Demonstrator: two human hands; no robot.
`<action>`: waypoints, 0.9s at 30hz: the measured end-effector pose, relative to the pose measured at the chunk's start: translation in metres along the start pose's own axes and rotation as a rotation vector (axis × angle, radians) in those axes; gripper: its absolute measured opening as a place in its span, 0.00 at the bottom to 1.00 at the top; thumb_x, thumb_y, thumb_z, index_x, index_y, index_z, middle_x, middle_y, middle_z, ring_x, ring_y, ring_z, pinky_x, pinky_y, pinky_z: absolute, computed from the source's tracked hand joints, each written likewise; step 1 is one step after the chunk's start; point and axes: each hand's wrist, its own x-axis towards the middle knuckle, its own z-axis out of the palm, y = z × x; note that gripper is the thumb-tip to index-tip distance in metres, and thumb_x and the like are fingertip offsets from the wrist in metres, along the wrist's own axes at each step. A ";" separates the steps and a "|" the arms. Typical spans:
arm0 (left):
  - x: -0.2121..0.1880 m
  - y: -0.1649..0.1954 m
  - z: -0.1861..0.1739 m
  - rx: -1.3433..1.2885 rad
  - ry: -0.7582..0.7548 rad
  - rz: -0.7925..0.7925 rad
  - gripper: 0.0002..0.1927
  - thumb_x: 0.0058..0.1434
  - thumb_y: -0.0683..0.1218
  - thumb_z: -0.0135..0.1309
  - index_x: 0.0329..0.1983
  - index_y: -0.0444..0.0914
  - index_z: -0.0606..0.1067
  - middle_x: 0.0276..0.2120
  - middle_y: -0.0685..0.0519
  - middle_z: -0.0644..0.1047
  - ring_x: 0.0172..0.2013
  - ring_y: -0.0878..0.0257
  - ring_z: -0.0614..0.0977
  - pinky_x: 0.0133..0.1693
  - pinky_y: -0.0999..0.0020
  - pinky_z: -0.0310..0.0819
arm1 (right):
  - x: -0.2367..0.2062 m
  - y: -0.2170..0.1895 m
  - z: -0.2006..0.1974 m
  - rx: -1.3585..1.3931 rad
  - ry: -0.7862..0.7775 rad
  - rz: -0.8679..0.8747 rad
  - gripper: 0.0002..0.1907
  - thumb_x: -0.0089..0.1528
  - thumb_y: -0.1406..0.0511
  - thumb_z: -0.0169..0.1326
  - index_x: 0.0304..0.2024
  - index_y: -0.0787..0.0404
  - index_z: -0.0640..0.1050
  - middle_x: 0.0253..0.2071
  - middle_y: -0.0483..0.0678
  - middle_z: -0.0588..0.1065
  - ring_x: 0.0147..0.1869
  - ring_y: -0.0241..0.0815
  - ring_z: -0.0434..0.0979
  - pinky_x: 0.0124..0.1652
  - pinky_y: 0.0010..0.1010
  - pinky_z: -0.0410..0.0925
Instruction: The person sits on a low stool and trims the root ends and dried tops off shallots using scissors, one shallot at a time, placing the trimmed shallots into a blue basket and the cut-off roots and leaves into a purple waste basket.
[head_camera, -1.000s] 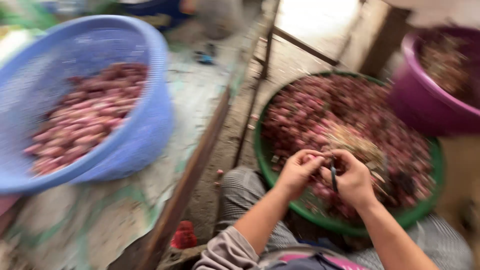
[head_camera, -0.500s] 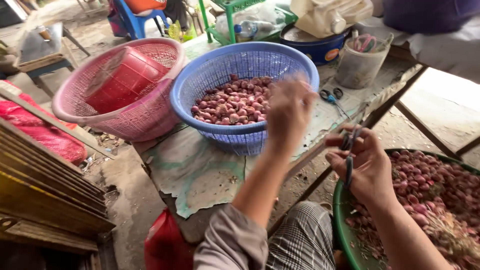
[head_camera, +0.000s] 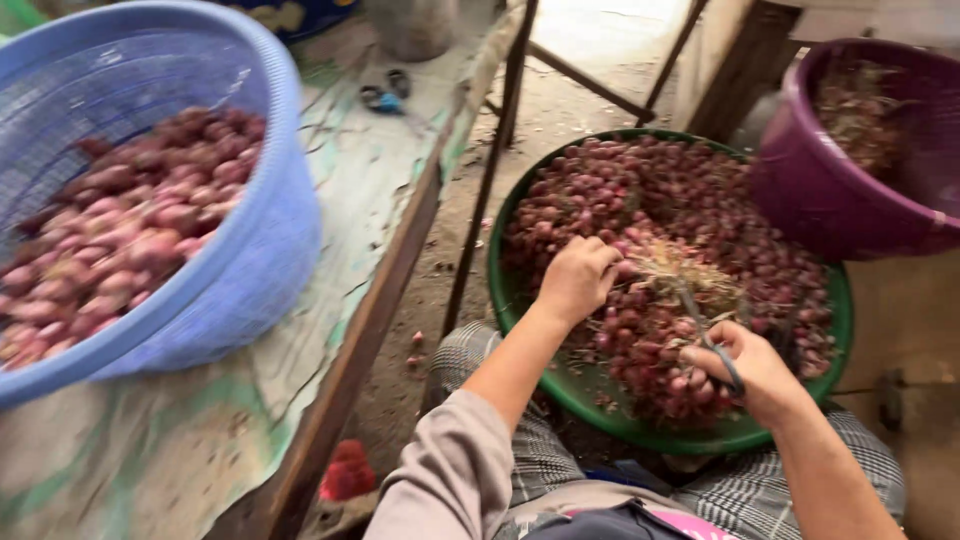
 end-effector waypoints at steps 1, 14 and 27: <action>-0.001 -0.007 0.019 0.019 -0.028 0.007 0.13 0.54 0.45 0.66 0.41 0.39 0.79 0.38 0.49 0.78 0.44 0.49 0.78 0.46 0.57 0.74 | -0.001 0.005 -0.003 -0.017 -0.020 0.029 0.19 0.55 0.60 0.65 0.41 0.66 0.75 0.26 0.52 0.80 0.23 0.37 0.75 0.21 0.25 0.63; -0.032 -0.038 0.066 -0.740 -0.242 -0.711 0.13 0.59 0.47 0.65 0.40 0.35 0.77 0.33 0.55 0.80 0.34 0.68 0.79 0.39 0.71 0.76 | 0.021 -0.016 0.021 -0.027 -0.132 0.205 0.23 0.50 0.61 0.68 0.39 0.66 0.72 0.19 0.51 0.74 0.18 0.41 0.74 0.16 0.29 0.61; -0.052 -0.028 0.076 -1.122 -0.169 -0.873 0.11 0.59 0.43 0.64 0.39 0.34 0.74 0.32 0.51 0.81 0.29 0.69 0.79 0.31 0.74 0.73 | 0.019 -0.023 0.029 -0.095 -0.073 0.041 0.23 0.50 0.60 0.68 0.37 0.68 0.73 0.22 0.49 0.78 0.18 0.40 0.76 0.16 0.28 0.64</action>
